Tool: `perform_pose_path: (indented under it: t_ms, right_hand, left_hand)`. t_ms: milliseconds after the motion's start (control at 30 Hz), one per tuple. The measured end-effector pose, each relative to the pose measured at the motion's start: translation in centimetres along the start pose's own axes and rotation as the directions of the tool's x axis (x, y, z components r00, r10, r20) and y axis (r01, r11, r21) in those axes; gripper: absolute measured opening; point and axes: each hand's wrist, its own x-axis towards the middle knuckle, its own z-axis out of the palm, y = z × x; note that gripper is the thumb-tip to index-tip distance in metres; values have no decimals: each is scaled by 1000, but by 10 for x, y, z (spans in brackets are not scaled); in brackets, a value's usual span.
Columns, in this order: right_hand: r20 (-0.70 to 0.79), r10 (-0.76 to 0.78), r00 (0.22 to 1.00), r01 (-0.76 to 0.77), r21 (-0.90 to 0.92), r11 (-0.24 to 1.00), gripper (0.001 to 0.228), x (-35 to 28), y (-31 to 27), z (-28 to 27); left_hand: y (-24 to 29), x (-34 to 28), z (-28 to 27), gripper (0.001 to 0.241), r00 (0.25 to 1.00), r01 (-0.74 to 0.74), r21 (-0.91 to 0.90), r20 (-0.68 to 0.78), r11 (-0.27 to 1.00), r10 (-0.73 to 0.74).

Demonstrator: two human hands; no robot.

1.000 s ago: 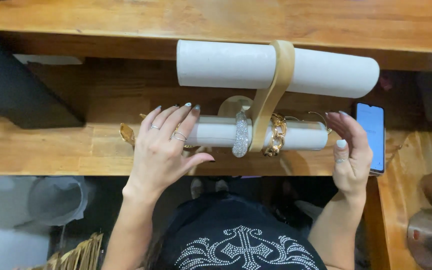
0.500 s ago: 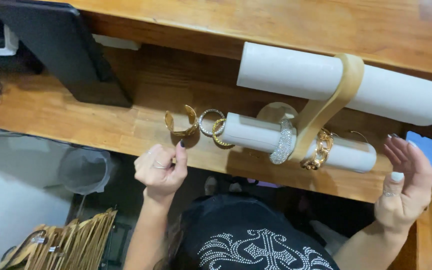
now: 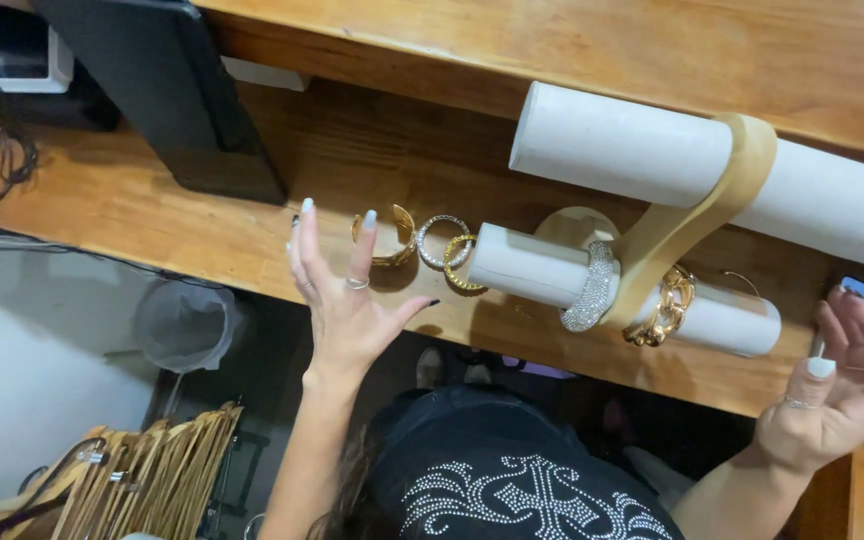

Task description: A person is organizing various gold and silver bracelets by sliding them onto a two-tiered white cylindrical display stand on a wooden desk.

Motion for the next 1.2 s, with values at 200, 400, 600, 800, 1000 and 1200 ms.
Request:
perform_pose_path:
  t_ms: [200, 400, 600, 800, 1000, 1200]
  right_hand:
    - [44, 54, 998, -55, 41, 998, 52, -7, 2, 2]
    - [118, 51, 992, -54, 17, 998, 55, -6, -11, 0]
    - [223, 184, 957, -149, -163, 975, 67, -6, -23, 0]
    - [292, 10, 956, 67, -253, 965, 60, 1, -11, 0]
    - [304, 25, 952, 68, -294, 953, 39, 2, -3, 1]
    - [350, -28, 936, 111, -221, 969, 36, 15, 1, 1]
  left_hand:
    - [10, 38, -3, 81, 928, 193, -17, 328, 981, -177]
    - [-6, 72, -10, 58, 714, 188, -9, 687, 982, -131]
    - [-10, 87, -36, 61, 917, 310, -357, 357, 881, -178]
    - [37, 114, -30, 57, 941, 295, -954, 282, 47, -187]
    - [62, 132, -14, 66, 913, 383, -921, 389, -71, -121]
    - [67, 146, -4, 71, 902, 420, -907, 420, 23, 97]
